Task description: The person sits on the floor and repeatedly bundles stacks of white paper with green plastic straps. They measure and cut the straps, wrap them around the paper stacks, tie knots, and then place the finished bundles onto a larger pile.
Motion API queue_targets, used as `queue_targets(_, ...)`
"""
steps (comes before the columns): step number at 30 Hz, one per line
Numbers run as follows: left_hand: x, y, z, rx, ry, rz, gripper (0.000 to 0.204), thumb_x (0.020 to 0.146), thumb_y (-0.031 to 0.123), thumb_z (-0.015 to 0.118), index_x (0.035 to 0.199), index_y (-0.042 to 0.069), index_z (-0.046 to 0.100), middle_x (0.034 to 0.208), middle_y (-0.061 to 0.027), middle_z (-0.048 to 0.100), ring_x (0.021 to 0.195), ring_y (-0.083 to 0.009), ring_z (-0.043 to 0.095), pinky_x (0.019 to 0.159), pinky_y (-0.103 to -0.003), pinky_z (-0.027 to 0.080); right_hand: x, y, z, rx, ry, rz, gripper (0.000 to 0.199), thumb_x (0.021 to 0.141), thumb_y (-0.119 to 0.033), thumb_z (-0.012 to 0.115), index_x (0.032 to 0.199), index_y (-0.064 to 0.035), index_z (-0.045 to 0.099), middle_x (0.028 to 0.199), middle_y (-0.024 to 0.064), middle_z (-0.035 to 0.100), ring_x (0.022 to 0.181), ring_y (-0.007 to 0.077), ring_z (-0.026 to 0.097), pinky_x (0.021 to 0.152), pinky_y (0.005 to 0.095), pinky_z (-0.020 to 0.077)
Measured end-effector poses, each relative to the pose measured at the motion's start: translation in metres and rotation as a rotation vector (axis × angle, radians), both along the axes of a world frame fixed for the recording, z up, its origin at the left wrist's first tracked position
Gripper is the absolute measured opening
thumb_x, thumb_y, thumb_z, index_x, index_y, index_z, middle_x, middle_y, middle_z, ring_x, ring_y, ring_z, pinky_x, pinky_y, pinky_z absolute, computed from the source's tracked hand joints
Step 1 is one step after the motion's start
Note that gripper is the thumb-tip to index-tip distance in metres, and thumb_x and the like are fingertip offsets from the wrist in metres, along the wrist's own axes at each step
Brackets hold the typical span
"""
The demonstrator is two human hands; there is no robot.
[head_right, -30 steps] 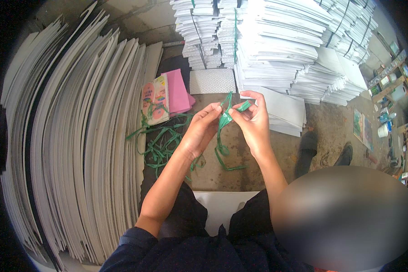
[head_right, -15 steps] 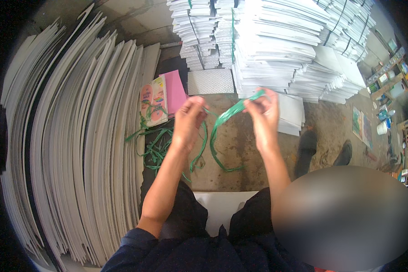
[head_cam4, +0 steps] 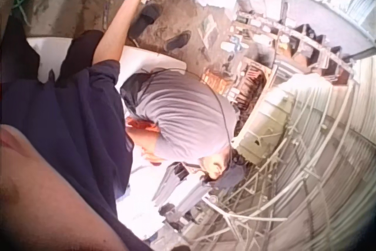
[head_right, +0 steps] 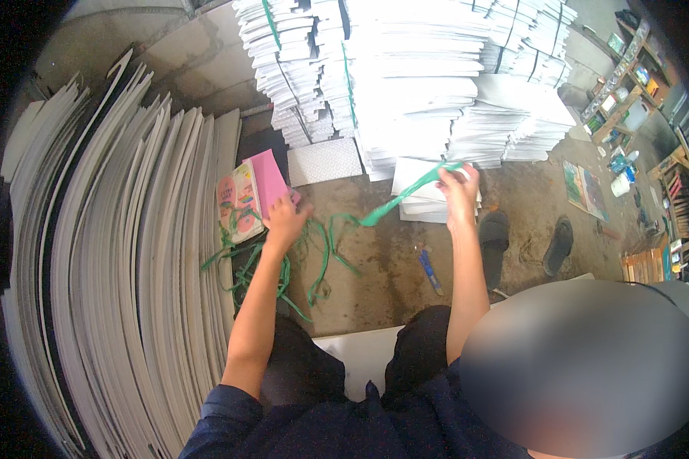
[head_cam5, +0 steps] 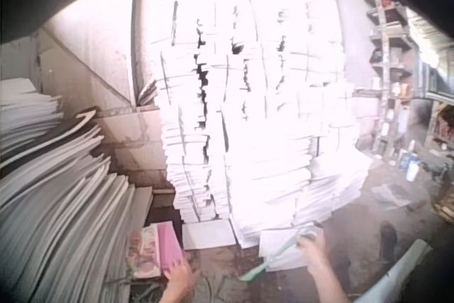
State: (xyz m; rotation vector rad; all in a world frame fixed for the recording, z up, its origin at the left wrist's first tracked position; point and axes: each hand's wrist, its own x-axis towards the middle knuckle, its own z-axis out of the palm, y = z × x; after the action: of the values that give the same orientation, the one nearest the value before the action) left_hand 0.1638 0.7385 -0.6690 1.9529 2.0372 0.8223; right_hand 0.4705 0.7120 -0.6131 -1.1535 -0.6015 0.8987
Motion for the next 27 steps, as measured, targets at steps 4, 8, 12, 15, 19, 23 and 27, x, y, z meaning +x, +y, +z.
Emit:
queue_targets(4, 0.039, -0.018, 0.029, 0.322, -0.035, -0.35, 0.039, 0.082, 0.024, 0.056, 0.114, 0.004, 0.049, 0.105, -0.0189, 0.053, 0.1, -0.0308, 0.05, 0.086, -0.036, 0.04, -0.044, -0.017, 0.039, 0.082, -0.166, 0.267, 0.046, 0.075, -0.003, 0.062, 0.114, -0.0034, 0.037, 0.084, 0.0088, 0.054, 0.072, 0.0142, 0.055, 0.067, 0.0267, 0.045)
queue_targets(8, 0.059, -0.044, 0.076, 0.124, -0.425, -0.714, 0.03, 0.084, 0.02, 0.051, 0.108, 0.002, 0.054, 0.105, -0.0138, 0.055, 0.102, -0.0284, 0.05, 0.087, -0.036, 0.039, -0.065, -0.034, 0.066, 0.166, -0.211, 0.336, 0.043, 0.076, 0.0, 0.06, 0.113, -0.0035, 0.039, 0.082, 0.0084, 0.056, 0.067, 0.0137, 0.055, 0.066, 0.025, 0.0445)
queue_targets(12, 0.067, -0.06, 0.088, 0.067, -0.793, -0.716, 0.027, 0.082, 0.015, 0.056, 0.106, 0.003, 0.056, 0.094, -0.0099, 0.059, 0.083, -0.0181, 0.058, 0.073, -0.029, 0.046, -0.074, -0.043, 0.077, 0.188, -0.199, 0.413, 0.042, 0.076, -0.001, 0.061, 0.113, -0.0032, 0.039, 0.083, 0.0082, 0.056, 0.068, 0.0138, 0.055, 0.067, 0.025, 0.0443)
queue_targets(15, 0.07, -0.064, 0.096, -0.027, -0.761, -0.705, 0.023, 0.078, 0.013, 0.062, 0.097, 0.002, 0.061, 0.087, -0.0067, 0.061, 0.075, -0.0117, 0.057, 0.07, -0.026, 0.046, -0.078, -0.044, 0.079, 0.191, -0.193, 0.445, 0.043, 0.077, -0.003, 0.061, 0.115, -0.0032, 0.04, 0.084, 0.0079, 0.057, 0.073, 0.0131, 0.054, 0.07, 0.0254, 0.0434)
queue_targets(19, 0.068, -0.062, 0.096, 0.016, -0.783, -0.57, 0.015, 0.074, 0.011, 0.066, 0.084, -0.001, 0.064, 0.073, -0.0038, 0.061, 0.064, -0.0077, 0.053, 0.061, -0.023, 0.044, -0.09, -0.045, 0.061, 0.098, -0.294, 0.621, 0.037, 0.083, -0.014, 0.056, 0.117, -0.0031, 0.045, 0.088, 0.0072, 0.058, 0.081, 0.0104, 0.052, 0.076, 0.0258, 0.041)
queue_targets(23, 0.061, -0.057, 0.085, -0.094, -0.733, -0.571, 0.016, 0.079, 0.016, 0.062, 0.081, 0.001, 0.064, 0.075, -0.0034, 0.062, 0.068, -0.0065, 0.053, 0.063, -0.023, 0.043, -0.095, -0.04, 0.043, -0.033, -0.403, 0.717, 0.037, 0.088, -0.028, 0.048, 0.113, -0.0007, 0.05, 0.09, 0.0059, 0.06, 0.088, 0.0085, 0.051, 0.081, 0.0248, 0.0391)
queue_targets(27, 0.049, -0.051, 0.063, -0.376, -0.805, -0.804, 0.019, 0.084, 0.02, 0.056, 0.082, 0.002, 0.063, 0.073, -0.0022, 0.061, 0.071, -0.0073, 0.054, 0.067, -0.023, 0.043, -0.08, -0.033, 0.047, 0.068, -0.094, 0.488, 0.032, 0.091, -0.029, 0.042, 0.099, 0.0, 0.054, 0.087, 0.0097, 0.061, 0.084, 0.015, 0.057, 0.077, 0.0313, 0.0447)
